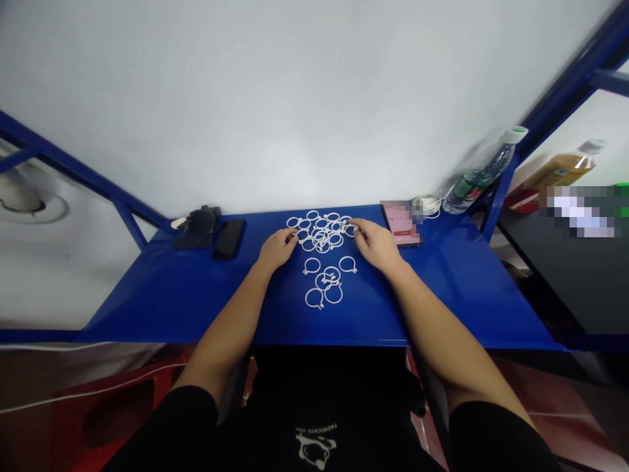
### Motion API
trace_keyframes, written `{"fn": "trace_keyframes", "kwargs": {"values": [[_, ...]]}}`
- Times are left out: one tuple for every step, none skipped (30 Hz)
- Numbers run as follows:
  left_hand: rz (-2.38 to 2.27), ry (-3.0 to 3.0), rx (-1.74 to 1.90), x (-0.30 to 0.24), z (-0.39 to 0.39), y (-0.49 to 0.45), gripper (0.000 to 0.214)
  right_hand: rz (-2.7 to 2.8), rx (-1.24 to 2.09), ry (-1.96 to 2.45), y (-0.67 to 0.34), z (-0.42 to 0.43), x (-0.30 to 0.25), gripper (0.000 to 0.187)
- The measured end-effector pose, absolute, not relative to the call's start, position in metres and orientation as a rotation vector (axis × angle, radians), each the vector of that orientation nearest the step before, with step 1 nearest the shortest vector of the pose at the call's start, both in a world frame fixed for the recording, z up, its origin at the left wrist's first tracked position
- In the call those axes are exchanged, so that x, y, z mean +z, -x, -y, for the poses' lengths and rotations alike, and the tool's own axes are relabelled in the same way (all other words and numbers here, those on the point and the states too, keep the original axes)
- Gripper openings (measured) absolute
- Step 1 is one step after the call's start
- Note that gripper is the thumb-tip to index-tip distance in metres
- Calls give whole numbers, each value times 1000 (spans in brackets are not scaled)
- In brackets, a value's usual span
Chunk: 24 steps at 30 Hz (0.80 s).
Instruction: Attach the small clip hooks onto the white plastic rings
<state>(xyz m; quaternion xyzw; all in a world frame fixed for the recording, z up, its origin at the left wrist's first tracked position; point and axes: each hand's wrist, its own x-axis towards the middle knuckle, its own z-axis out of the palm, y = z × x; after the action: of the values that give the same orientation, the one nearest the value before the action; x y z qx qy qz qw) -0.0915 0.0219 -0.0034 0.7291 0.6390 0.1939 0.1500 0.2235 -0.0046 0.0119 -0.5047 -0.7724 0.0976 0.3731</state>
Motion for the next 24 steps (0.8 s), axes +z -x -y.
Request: {"fn": "trace_keyframes", "kwargs": {"values": [[-1845, -2090, 533, -2, -21, 91, 35, 1999, 254, 1277, -223, 5, 13, 35], [-1859, -2076, 514, -1, -21, 90, 39, 2018, 260, 1264, -222, 6, 14, 33], [-1876, -2057, 502, -1, -20, 90, 43, 2032, 268, 1257, -222, 6, 14, 32], [-1893, -2038, 495, 0, -20, 90, 47, 2041, 277, 1260, -222, 7, 14, 32], [-1906, -2027, 488, 0, -20, 90, 48, 2044, 286, 1273, -222, 7, 14, 32], [-1911, -2032, 482, -1, -21, 90, 46, 2042, 295, 1292, -222, 7, 15, 33], [-1908, -2049, 481, -1, -21, 90, 42, 2041, 303, 1311, -222, 7, 15, 33], [-1900, -2070, 487, -2, -22, 91, 37, 2041, 308, 1327, -222, 8, 15, 33], [-1889, -2090, 497, -3, -23, 92, 32, 2044, 313, 1334, -222, 8, 15, 32], [-1877, -2104, 512, -5, -23, 92, 28, 2050, 316, 1333, -222, 8, 15, 31], [-1865, -2113, 532, -6, -24, 93, 24, 2057, 319, 1328, -222, 8, 15, 30], [-1856, -2120, 558, -7, -24, 94, 21, 2062, 319, 1323, -222, 8, 15, 30], [-1849, -2126, 585, -8, -24, 94, 18, 2065, 319, 1320, -222, 8, 15, 31], [-1843, -2133, 616, -9, -24, 95, 15, 2067, 319, 1319, -222, 8, 15, 32], [-1842, -2135, 649, -9, -24, 95, 14, 2069, 318, 1321, -222, 8, 15, 32], [-1849, -2130, 686, -9, -24, 95, 13, 2071, 315, 1322, -222, 8, 16, 33], [-1862, -2115, 724, -9, -24, 94, 13, 2074, 312, 1322, -222, 8, 16, 33], [-1878, -2093, 765, -8, -23, 94, 13, 2077, 309, 1320, -222, 8, 16, 33], [-1891, -2067, 808, -7, -23, 94, 14, 2079, 306, 1317, -222, 8, 16, 32], [-1895, -2041, 853, -6, -23, 93, 14, 2081, 303, 1314, -222, 8, 16, 32], [-1890, -2018, 898, -5, -22, 92, 14, 2083, 301, 1307, -222, 8, 16, 32], [-1876, -1998, 940, -4, -22, 92, 14, 2085, 300, 1301, -222, 8, 16, 32], [-1858, -1984, 980, -3, -21, 91, 14, 2085, 299, 1296, -222, 8, 16, 32], [-1838, -1976, 1017, -2, -20, 90, 14, 2086, 300, 1292, -222, 8, 16, 31]]}}
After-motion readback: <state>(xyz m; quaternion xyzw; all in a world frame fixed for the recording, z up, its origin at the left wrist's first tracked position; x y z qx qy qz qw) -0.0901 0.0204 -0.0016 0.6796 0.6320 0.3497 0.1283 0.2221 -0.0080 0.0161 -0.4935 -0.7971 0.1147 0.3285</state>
